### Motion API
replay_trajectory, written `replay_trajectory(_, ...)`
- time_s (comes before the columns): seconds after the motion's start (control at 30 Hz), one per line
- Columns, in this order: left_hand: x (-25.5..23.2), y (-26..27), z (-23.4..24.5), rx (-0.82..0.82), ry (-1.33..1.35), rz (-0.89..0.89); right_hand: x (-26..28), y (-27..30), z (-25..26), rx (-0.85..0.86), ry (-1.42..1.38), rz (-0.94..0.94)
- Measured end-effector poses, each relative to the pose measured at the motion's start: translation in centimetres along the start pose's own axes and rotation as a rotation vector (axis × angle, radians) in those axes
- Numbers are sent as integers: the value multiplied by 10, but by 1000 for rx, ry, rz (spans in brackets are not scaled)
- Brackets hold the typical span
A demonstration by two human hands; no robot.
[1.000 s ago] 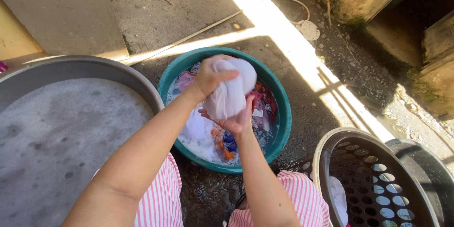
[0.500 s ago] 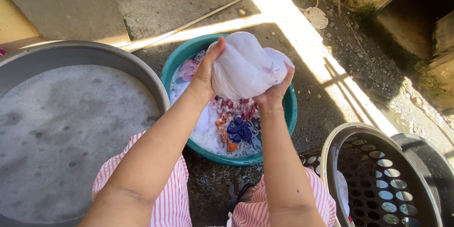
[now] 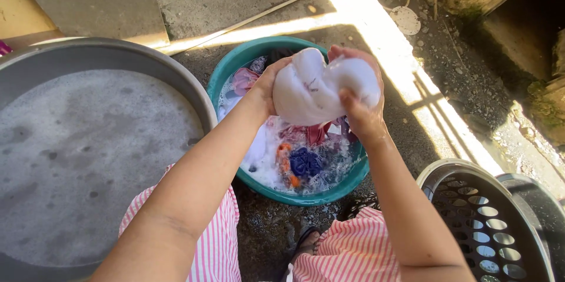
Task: Hand washing laundry in a basin with soapy water.
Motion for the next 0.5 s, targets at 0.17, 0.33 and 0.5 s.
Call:
replay_trajectory(0.17,11,-7,-14,89,-93,104,11,22,-22,217,625,132)
replay_trajectory(0.33,30,-1,-25,166,-94,203,20,36,-57,404,828,261)
replay_trajectory(0.5,59,3,-37,190,-115,340,16,53,-83,643,857,271)
Point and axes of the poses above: each hand's wrist, its own y-axis away from the middle knuckle, its own z-axis out of the back of the hand, x = y × z, the point moved 8 cm from there along -y, towards the middle knuckle, and after that the axes turned 11 degrees about -y, right-handed, at the moved point
